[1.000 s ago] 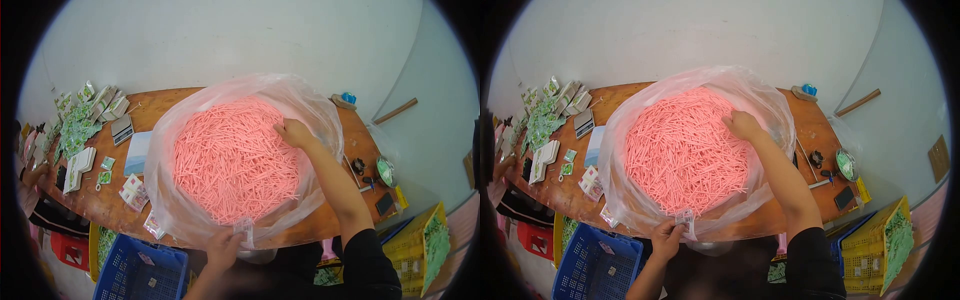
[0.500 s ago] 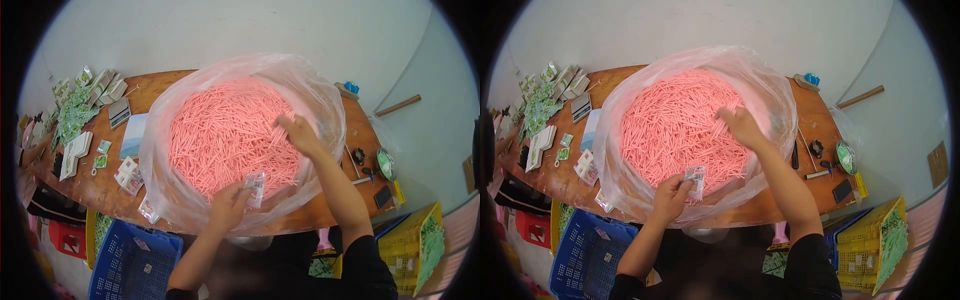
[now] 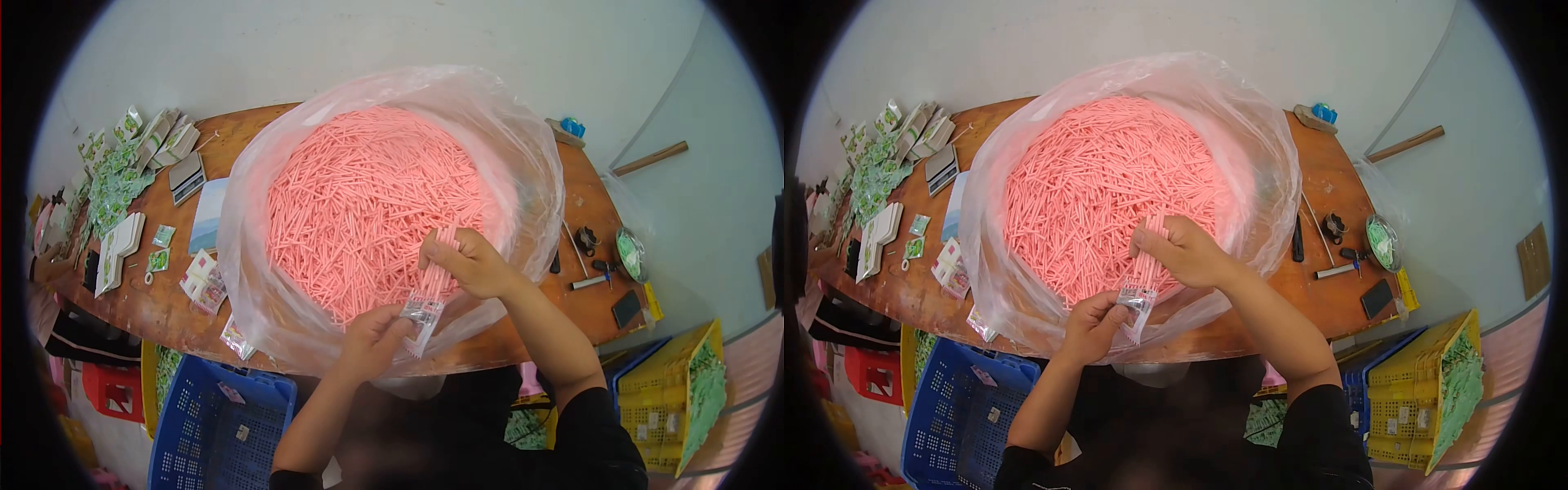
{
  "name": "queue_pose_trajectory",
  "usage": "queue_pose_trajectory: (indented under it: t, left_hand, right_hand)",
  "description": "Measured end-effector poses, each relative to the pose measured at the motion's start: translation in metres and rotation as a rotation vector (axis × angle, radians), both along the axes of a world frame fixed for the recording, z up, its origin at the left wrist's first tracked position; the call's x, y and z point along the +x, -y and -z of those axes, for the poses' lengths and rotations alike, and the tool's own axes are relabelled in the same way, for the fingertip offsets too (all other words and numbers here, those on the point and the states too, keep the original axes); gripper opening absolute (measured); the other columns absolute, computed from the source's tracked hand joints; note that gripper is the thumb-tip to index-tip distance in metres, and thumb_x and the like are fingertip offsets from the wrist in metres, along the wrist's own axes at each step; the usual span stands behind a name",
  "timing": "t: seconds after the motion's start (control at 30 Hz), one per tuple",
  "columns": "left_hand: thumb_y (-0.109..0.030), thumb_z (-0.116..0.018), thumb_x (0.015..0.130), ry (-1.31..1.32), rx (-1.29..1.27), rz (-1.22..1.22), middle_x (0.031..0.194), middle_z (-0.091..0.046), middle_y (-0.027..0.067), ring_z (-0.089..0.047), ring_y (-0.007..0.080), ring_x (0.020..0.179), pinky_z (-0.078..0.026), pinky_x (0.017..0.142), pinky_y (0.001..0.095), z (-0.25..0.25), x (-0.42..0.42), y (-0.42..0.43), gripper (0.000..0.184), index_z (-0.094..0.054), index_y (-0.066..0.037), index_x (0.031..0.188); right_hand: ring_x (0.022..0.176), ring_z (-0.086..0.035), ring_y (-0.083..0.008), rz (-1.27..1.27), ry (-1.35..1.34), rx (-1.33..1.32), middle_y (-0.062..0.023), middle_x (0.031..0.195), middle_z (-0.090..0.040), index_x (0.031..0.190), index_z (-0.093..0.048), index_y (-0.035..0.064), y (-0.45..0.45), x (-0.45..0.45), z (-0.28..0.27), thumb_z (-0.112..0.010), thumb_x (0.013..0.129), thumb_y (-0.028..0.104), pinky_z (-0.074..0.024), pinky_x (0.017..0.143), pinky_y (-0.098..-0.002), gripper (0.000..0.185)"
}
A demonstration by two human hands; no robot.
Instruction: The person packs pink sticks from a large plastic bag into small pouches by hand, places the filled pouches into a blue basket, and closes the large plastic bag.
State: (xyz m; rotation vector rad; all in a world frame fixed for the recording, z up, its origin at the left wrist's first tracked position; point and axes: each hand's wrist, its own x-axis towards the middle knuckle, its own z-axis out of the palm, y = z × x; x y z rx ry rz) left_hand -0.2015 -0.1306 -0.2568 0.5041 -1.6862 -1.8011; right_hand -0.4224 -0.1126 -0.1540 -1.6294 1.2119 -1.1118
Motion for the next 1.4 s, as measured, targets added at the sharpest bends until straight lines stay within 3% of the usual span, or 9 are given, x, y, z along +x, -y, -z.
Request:
queue_pose_trajectory:
  t: [0.23, 0.53, 0.93, 1.03, 1.13, 1.23, 1.4]
  left_hand:
    - [-0.009, -0.054, 0.099, -0.067, 0.056, 0.118, 0.094, -0.069, 0.0026, -0.062, 0.0081, 0.086, -0.051, 0.078, 0.0254, -0.004, 0.001, 0.0, 0.02, -0.065, 0.0, 0.114]
    - [-0.01, -0.052, 0.101, -0.146, 0.225, 0.095, 0.093, -0.067, 0.0014, -0.061, 0.0071, 0.084, -0.05, 0.076, 0.0243, -0.003, -0.002, -0.002, 0.021, -0.065, 0.0, 0.115]
    - [-0.011, -0.057, 0.098, 0.052, -0.018, -0.049, 0.092, -0.069, 0.0016, -0.062, 0.0066, 0.082, -0.051, 0.074, 0.0244, -0.012, -0.002, 0.0, 0.023, -0.065, -0.001, 0.117]
    - [-0.011, -0.057, 0.098, 0.035, -0.044, -0.092, 0.089, -0.069, 0.0016, -0.062, 0.0065, 0.08, -0.051, 0.073, 0.024, -0.02, 0.0, 0.001, 0.022, -0.066, -0.001, 0.116]
    - [-0.012, -0.057, 0.098, 0.033, -0.06, -0.108, 0.09, -0.069, 0.0013, -0.061, 0.0065, 0.08, -0.051, 0.072, 0.0239, -0.018, 0.001, 0.002, 0.022, -0.065, -0.001, 0.116]
    - [-0.012, -0.057, 0.099, -0.033, 0.021, -0.16, 0.092, -0.069, 0.0018, -0.061, 0.0062, 0.08, -0.05, 0.071, 0.0236, -0.014, -0.003, 0.002, 0.022, -0.064, 0.0, 0.117]
    - [-0.012, -0.057, 0.099, -0.075, 0.0, -0.24, 0.096, -0.068, 0.0033, -0.061, 0.0065, 0.083, -0.05, 0.072, 0.0234, 0.0, -0.017, 0.011, 0.023, -0.061, 0.0, 0.119]
  right_hand:
    - [0.077, -0.053, -0.0083, 0.014, 0.128, -0.013, -0.0013, 0.082, -0.06, 0.088, -0.061, 0.0022, -0.006, 0.004, 0.008, -0.047, 0.105, 0.021, -0.0446, 0.073, -0.0262, 0.029]
    - [0.077, -0.056, -0.0102, 0.002, 0.008, -0.146, -0.0041, 0.082, -0.062, 0.088, -0.061, 0.0014, -0.018, 0.007, 0.003, -0.05, 0.101, 0.016, -0.0467, 0.072, -0.0275, 0.022]
    - [0.073, -0.057, -0.0091, 0.053, -0.105, 0.055, -0.0035, 0.078, -0.062, 0.087, -0.065, 0.0009, -0.013, 0.017, 0.004, -0.053, 0.1, 0.018, -0.0471, 0.067, -0.0272, 0.024]
    - [0.073, -0.056, -0.0086, 0.052, -0.11, 0.026, -0.0026, 0.077, -0.061, 0.085, -0.064, 0.0009, -0.012, 0.022, -0.001, -0.054, 0.1, 0.018, -0.0463, 0.066, -0.0266, 0.025]
    - [0.067, -0.057, -0.0084, 0.096, -0.042, -0.055, -0.0019, 0.073, -0.064, 0.094, -0.068, 0.0025, -0.01, 0.027, 0.015, -0.059, 0.098, 0.022, -0.0469, 0.062, -0.0266, 0.022]
    - [0.07, -0.062, -0.0114, 0.116, -0.085, -0.214, -0.0062, 0.078, -0.068, 0.103, -0.07, 0.0031, -0.01, 0.033, 0.012, -0.062, 0.095, 0.022, -0.0485, 0.064, -0.028, 0.022]
    - [0.071, -0.064, -0.0155, 0.14, -0.555, -0.247, -0.0112, 0.078, -0.068, 0.108, -0.072, 0.0048, -0.005, 0.028, -0.006, -0.059, 0.096, 0.03, -0.0493, 0.066, -0.0299, 0.031]
